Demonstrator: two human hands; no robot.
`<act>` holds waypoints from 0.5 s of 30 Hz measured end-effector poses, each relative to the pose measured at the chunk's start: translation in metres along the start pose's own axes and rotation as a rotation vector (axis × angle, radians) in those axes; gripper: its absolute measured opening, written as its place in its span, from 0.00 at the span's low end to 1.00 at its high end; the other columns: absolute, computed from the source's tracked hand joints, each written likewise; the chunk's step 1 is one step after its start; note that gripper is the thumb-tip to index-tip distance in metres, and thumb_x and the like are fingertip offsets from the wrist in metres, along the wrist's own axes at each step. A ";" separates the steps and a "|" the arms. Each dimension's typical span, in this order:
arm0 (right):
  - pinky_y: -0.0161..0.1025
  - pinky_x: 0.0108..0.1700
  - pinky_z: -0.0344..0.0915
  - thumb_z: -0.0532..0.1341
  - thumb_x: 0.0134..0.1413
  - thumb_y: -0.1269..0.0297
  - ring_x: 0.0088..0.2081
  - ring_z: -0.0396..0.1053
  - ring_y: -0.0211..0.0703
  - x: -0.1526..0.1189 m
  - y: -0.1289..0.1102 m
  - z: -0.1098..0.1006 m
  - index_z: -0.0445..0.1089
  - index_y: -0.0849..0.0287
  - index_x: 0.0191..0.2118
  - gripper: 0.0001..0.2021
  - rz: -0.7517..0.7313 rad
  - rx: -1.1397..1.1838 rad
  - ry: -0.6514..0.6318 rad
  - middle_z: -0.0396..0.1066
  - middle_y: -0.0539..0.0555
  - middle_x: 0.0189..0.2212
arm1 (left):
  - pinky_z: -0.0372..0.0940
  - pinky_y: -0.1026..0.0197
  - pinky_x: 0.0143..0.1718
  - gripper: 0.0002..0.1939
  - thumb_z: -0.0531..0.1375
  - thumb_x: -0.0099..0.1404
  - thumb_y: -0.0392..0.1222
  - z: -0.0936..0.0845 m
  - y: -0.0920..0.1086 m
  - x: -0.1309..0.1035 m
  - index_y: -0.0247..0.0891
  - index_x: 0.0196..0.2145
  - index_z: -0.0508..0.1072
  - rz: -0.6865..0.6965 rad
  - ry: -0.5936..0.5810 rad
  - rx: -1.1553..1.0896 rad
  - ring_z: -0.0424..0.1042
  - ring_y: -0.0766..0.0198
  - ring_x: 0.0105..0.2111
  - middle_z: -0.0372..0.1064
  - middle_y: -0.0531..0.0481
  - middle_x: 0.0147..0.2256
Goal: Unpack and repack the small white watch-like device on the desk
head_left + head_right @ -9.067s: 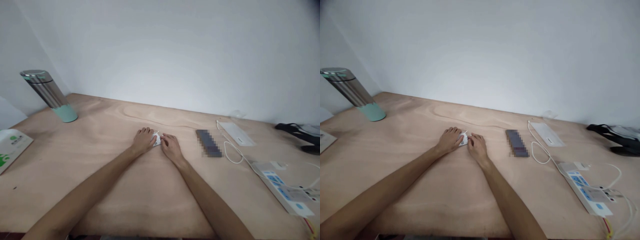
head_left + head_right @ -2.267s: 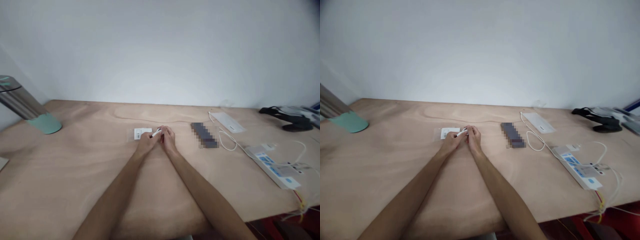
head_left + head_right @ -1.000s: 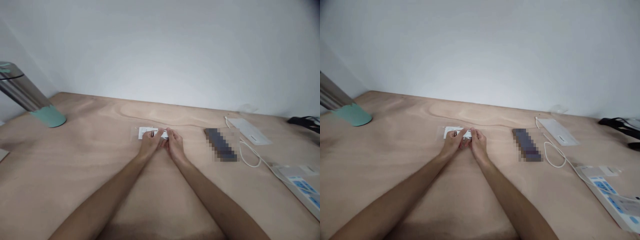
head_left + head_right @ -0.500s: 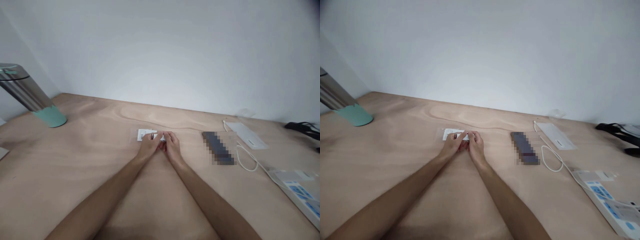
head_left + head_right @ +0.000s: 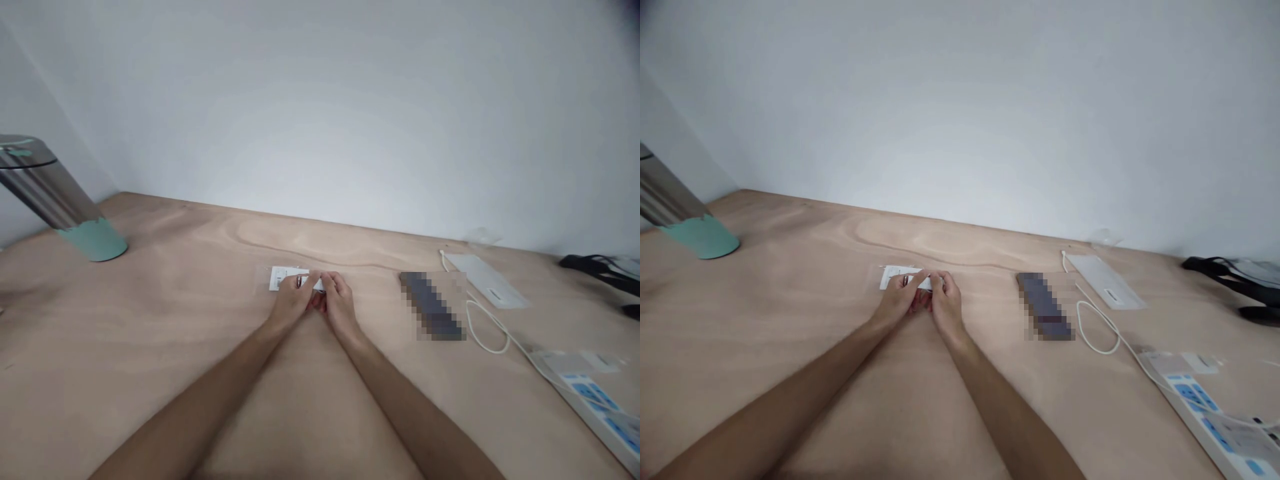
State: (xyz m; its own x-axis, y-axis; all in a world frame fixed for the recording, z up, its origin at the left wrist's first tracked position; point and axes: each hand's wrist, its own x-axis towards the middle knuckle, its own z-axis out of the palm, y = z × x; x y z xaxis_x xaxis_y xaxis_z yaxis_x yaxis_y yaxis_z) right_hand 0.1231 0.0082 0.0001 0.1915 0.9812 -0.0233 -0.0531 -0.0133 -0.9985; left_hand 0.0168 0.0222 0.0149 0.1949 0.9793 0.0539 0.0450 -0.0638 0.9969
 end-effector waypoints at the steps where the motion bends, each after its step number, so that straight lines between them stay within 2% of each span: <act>1: 0.31 0.16 0.49 0.55 0.55 0.48 0.15 0.56 0.34 0.000 0.000 0.000 0.65 0.59 0.37 0.17 0.002 0.005 -0.003 0.63 0.47 0.15 | 0.54 0.67 0.21 0.28 0.53 0.62 0.60 0.000 0.000 0.000 0.36 0.14 0.60 -0.005 -0.003 -0.009 0.59 0.71 0.15 0.58 0.54 0.13; 8: 0.31 0.17 0.49 0.54 0.56 0.48 0.15 0.53 0.33 -0.003 0.001 0.001 0.64 0.59 0.38 0.17 -0.051 0.016 0.006 0.58 0.45 0.15 | 0.54 0.66 0.18 0.38 0.37 0.65 0.67 -0.001 -0.003 0.000 0.36 0.12 0.61 -0.034 0.056 0.002 0.58 0.70 0.12 0.56 0.51 0.11; 10: 0.31 0.18 0.50 0.54 0.57 0.48 0.16 0.52 0.32 -0.004 0.001 0.000 0.65 0.59 0.39 0.18 -0.081 0.002 0.057 0.58 0.45 0.17 | 0.53 0.66 0.17 0.37 0.39 0.64 0.68 -0.001 -0.005 0.000 0.36 0.13 0.62 -0.061 0.080 -0.016 0.58 0.70 0.12 0.56 0.52 0.11; 13: 0.30 0.20 0.52 0.54 0.56 0.47 0.19 0.54 0.31 -0.004 0.002 -0.001 0.64 0.59 0.39 0.18 -0.133 0.003 0.161 0.63 0.47 0.24 | 0.51 0.66 0.14 0.34 0.43 0.62 0.69 -0.001 -0.007 0.002 0.36 0.17 0.62 -0.076 0.097 -0.081 0.57 0.70 0.11 0.57 0.54 0.13; 15: 0.30 0.21 0.54 0.54 0.56 0.48 0.20 0.55 0.31 -0.004 0.003 -0.001 0.64 0.58 0.40 0.18 -0.147 0.023 0.178 0.66 0.48 0.28 | 0.50 0.67 0.13 0.31 0.46 0.62 0.69 -0.001 -0.007 0.003 0.37 0.21 0.64 -0.048 0.107 -0.115 0.56 0.70 0.12 0.57 0.55 0.15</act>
State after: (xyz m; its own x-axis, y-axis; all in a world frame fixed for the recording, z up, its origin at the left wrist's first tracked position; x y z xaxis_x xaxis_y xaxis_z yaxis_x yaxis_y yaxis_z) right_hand 0.1234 0.0041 -0.0030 0.3687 0.9227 0.1122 -0.0333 0.1338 -0.9905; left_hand 0.0161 0.0254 0.0080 0.0894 0.9960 0.0055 -0.0619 0.0000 0.9981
